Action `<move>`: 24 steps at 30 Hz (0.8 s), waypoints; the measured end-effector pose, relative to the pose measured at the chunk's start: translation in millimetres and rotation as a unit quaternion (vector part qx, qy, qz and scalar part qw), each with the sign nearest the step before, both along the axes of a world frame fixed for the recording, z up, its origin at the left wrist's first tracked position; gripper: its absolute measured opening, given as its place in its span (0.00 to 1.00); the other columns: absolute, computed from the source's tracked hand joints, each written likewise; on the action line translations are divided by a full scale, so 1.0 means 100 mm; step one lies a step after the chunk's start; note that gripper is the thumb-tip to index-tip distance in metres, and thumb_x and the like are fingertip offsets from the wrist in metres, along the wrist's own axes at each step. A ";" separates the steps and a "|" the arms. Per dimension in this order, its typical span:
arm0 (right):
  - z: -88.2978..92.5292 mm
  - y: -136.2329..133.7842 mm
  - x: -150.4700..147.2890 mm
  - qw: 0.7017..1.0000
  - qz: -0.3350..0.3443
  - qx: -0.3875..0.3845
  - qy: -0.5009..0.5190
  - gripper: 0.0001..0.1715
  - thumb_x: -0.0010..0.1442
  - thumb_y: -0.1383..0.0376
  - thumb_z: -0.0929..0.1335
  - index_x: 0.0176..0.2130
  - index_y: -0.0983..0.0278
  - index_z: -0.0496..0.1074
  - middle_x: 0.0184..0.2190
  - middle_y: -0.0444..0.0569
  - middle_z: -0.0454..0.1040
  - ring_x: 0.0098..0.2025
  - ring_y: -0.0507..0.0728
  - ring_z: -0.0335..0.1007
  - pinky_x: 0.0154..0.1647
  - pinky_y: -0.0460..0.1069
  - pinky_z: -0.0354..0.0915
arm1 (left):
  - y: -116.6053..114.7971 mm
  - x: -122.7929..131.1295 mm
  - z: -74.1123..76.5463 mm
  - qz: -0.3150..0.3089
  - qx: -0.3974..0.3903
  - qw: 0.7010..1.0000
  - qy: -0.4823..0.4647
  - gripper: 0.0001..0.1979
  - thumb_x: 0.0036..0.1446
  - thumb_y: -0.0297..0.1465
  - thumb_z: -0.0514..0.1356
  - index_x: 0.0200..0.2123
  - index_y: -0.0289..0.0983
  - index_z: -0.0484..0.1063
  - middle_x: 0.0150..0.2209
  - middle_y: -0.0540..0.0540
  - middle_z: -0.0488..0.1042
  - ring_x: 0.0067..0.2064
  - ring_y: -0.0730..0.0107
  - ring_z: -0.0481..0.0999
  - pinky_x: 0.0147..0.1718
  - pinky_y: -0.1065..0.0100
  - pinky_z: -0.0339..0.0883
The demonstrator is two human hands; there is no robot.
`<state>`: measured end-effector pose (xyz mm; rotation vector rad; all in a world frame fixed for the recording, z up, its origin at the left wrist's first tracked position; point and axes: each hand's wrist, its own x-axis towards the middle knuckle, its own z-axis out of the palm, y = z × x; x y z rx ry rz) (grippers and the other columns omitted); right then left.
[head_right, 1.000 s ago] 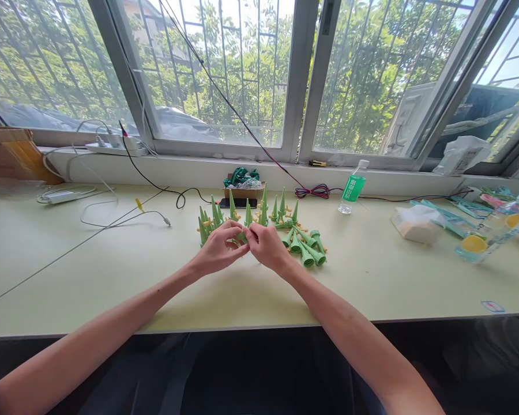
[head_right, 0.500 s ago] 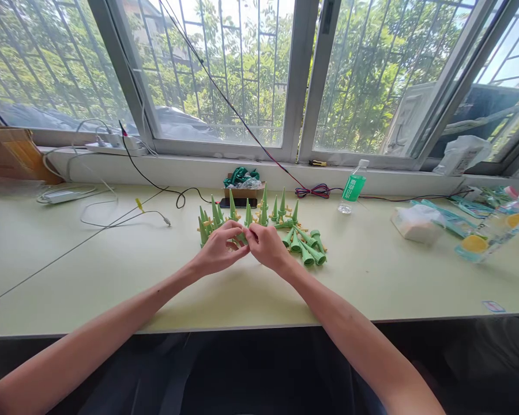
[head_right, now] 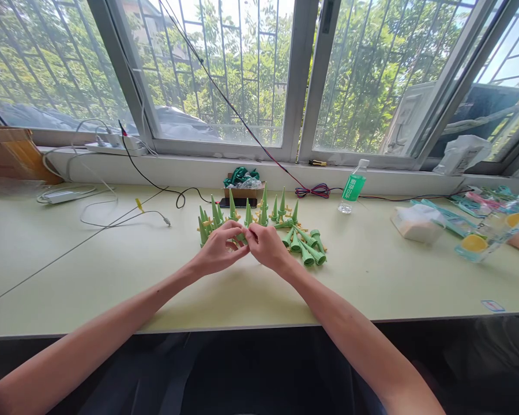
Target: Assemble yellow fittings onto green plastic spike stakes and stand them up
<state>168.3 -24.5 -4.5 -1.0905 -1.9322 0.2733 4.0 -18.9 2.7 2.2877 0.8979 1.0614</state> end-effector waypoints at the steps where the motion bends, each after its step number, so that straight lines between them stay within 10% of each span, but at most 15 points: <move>1: 0.00 0.00 0.00 1.000 0.000 0.000 0.000 0.20 0.65 0.61 0.59 0.23 0.62 0.53 0.17 0.39 0.54 0.21 0.49 0.46 0.23 0.46 0.47 | 0.00 0.00 0.00 0.000 0.000 1.000 0.000 0.09 0.54 0.34 0.61 0.36 0.35 0.74 0.42 0.44 0.67 0.33 0.73 0.75 0.30 0.70 0.76; 24: 0.01 -0.02 0.00 1.000 0.001 -0.009 -0.008 0.19 0.65 0.61 0.59 0.23 0.62 0.53 0.17 0.39 0.56 0.21 0.48 0.47 0.23 0.45 0.47 | 0.01 -0.01 -0.01 -0.008 0.007 1.000 0.007 0.10 0.55 0.35 0.60 0.38 0.36 0.74 0.42 0.44 0.67 0.33 0.73 0.75 0.30 0.70 0.76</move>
